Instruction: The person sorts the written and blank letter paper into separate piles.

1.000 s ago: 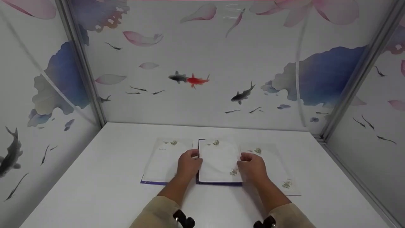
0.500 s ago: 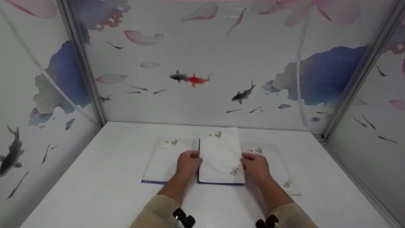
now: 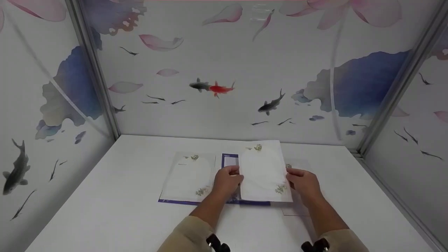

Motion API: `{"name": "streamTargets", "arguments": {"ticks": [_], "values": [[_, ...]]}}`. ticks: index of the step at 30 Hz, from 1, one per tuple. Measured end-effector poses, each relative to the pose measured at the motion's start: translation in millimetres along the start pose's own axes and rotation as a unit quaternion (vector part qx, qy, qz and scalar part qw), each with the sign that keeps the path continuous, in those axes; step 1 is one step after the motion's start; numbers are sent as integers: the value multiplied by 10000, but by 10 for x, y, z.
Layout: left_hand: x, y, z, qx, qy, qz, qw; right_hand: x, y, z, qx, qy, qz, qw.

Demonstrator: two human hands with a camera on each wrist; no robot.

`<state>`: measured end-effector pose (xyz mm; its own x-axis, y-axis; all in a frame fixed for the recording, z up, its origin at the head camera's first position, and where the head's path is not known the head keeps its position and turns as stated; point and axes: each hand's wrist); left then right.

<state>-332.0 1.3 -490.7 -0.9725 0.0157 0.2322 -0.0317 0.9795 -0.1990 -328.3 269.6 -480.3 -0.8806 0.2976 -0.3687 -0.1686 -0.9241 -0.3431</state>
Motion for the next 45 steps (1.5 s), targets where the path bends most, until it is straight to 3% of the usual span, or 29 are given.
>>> {"name": "streamTargets", "arguments": {"ticks": [8,11,19,27,45], "values": [[-66,530,-132,80,-398,137,9991,29,-507,-189,-142,194,-53,9997],[-103,694,-164,10,-411,172,9990,15,-679,-239,-233,228,-79,9994],[-224,1008,-292,-306,-553,390,9972,72,-1082,-381,-505,393,-221,9977],[-255,1077,-281,-507,-671,575,9948,134,-1236,-476,-366,556,-197,9976],[-238,1094,-234,-30,-708,777,9945,213,-1300,-554,-492,537,-86,9973]]}}
Point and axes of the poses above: each hand's wrist, its own x-axis towards the middle knuckle, its own y-axis out of the palm, z = x × y, and after that the axes turned 15 degrees about y, right-handed
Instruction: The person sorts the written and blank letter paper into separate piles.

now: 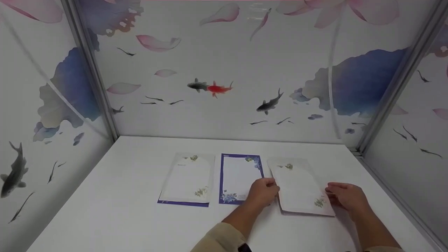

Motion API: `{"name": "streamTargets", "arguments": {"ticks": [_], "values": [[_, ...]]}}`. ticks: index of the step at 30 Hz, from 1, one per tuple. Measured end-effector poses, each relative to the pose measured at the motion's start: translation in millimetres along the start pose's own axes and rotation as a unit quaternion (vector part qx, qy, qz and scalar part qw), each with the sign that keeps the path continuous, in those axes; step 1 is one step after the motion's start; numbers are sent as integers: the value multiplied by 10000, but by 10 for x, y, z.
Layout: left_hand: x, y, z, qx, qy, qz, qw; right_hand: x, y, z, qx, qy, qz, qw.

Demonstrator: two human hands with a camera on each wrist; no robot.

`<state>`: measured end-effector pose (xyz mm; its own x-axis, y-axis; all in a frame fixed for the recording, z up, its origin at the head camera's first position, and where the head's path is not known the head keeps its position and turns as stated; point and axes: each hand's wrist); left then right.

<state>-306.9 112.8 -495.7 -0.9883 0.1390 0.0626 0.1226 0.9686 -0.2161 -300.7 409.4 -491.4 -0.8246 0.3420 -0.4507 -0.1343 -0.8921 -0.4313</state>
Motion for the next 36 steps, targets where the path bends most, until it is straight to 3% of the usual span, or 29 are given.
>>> {"name": "streamTargets", "arguments": {"ticks": [6,11,18,24,36], "values": [[-23,-15,-10,65,70,55,9999,-17,-31,-8,42,42,-58,10000],[-47,-96,-18,108,340,86,9993,-67,64,14,37,-214,-197,9996],[-40,-275,-20,334,510,48,9981,-158,354,167,197,-589,249,9978],[36,-573,41,419,726,-58,9965,-231,595,358,451,-640,432,9960],[120,-1278,139,391,822,-405,9950,-318,1129,707,662,-938,523,9920]]}}
Point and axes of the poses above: each hand's wrist, its own x-axis towards the middle knuckle, its own y-axis out of the palm, z = x × y, and after that the axes turned 15 degrees about y, right-handed
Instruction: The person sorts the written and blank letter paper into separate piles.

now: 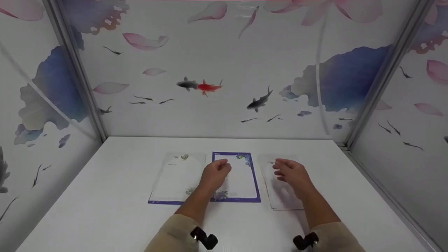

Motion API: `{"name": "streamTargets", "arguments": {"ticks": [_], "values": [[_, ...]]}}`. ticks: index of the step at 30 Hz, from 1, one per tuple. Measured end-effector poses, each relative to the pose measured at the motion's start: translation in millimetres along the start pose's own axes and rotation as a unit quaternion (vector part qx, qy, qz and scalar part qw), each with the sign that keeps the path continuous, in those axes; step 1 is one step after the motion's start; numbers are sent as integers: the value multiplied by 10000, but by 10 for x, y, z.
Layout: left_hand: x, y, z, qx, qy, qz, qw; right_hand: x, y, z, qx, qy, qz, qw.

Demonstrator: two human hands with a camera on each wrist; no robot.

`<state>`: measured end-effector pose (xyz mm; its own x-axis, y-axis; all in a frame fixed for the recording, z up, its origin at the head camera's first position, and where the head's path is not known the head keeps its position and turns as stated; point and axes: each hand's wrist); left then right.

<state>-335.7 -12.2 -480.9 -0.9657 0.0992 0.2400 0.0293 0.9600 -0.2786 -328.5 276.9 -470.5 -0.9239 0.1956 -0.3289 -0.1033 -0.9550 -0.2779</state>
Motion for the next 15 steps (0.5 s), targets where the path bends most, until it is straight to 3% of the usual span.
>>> {"name": "streamTargets", "arguments": {"ticks": [10,15], "values": [[44,-485,126,139,-268,-387,9988,4,448,195,217,12,184,9996],[39,-609,142,214,-362,-486,9979,-31,531,246,146,21,229,9996]]}}
Point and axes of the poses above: each hand's wrist, its own x-axis towards the middle knuckle, its own y-axis out of the palm, z = x × y, and after that the axes turned 15 degrees about y, right-handed
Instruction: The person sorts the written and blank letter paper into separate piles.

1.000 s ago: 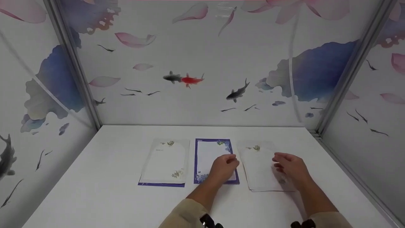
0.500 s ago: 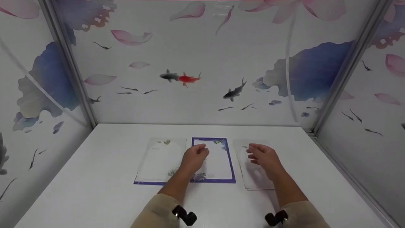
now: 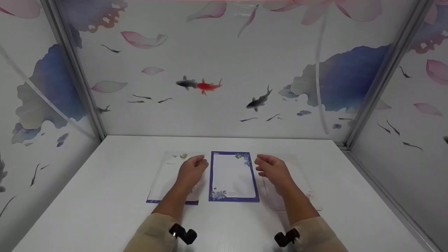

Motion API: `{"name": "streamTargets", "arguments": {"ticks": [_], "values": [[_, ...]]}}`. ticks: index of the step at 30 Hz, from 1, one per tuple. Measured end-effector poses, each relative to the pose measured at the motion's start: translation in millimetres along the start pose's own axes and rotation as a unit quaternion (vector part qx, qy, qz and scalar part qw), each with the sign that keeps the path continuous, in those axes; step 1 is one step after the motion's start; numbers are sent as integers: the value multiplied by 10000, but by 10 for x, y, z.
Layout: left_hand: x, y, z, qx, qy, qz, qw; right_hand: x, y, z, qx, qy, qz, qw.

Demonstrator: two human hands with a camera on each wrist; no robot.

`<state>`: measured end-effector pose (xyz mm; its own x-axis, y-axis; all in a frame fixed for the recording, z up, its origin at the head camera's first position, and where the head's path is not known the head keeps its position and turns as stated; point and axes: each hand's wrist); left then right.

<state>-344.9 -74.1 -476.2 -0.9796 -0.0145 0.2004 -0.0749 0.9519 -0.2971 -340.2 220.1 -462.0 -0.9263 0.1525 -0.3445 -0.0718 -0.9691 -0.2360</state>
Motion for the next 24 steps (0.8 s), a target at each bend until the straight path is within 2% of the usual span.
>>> {"name": "streamTargets", "arguments": {"ticks": [6,11,18,24], "values": [[-29,13,42,-73,11,434,9990,-19,11,-72,-752,-154,-6,9970],[-80,83,74,327,-25,893,9955,-14,34,-140,-1401,-174,-15,9900],[-137,138,69,730,-17,1387,9876,-51,110,-206,-2053,-137,217,9784],[-165,154,82,1418,337,1843,9720,-79,168,-267,-2765,-207,375,9601]]}}
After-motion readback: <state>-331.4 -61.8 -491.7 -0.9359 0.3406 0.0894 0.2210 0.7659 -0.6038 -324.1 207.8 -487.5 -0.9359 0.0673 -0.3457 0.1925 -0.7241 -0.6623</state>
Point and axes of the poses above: each hand's wrist, its own x-axis towards the middle knuckle, its own y-axis out of the palm, z = x × y, and after that the axes turned 15 degrees about y, right-handed
